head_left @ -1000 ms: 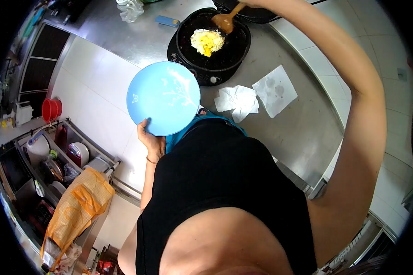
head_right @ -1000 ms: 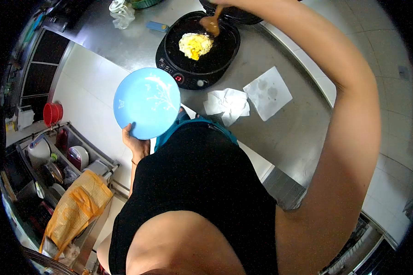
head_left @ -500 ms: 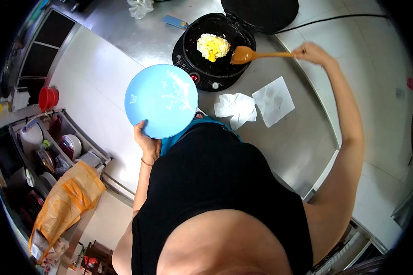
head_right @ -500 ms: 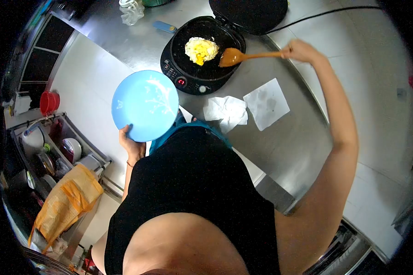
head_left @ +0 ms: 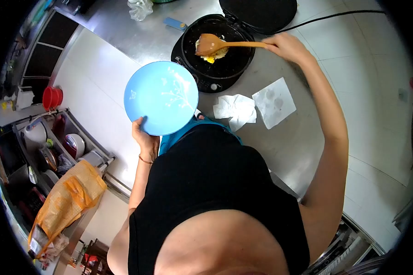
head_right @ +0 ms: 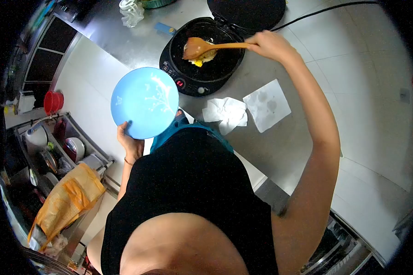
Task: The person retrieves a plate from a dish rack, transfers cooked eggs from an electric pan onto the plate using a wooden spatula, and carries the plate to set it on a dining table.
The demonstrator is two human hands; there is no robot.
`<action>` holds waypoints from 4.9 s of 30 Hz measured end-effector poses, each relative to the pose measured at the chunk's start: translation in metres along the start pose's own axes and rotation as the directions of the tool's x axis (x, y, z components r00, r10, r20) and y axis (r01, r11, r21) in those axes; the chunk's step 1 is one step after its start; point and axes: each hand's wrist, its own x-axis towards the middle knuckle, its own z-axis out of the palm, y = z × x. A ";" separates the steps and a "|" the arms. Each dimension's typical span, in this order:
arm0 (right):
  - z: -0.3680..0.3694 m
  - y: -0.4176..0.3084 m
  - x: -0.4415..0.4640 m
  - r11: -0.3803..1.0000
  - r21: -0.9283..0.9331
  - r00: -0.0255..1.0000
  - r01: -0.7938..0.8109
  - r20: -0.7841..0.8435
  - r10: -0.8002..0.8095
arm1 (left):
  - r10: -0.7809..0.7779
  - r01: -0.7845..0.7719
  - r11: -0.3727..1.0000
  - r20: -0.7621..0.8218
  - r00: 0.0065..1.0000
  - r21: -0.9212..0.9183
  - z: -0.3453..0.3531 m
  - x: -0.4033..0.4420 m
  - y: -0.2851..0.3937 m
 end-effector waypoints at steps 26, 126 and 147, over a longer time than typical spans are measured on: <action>-0.040 -0.013 0.047 0.977 -0.215 0.995 -0.011 0.096 0.032 | 0.039 -0.039 0.998 0.002 0.999 0.046 0.001 -0.015 -0.006; -0.010 -0.012 0.018 0.995 -0.081 0.961 -0.059 0.266 0.078 | 0.022 -0.022 1.000 0.012 1.000 0.002 -0.004 0.012 0.000; 0.033 -0.057 -0.033 0.968 -0.249 0.987 -0.018 0.148 0.056 | 0.026 -0.026 1.000 -0.017 1.000 -0.013 -0.004 0.012 0.002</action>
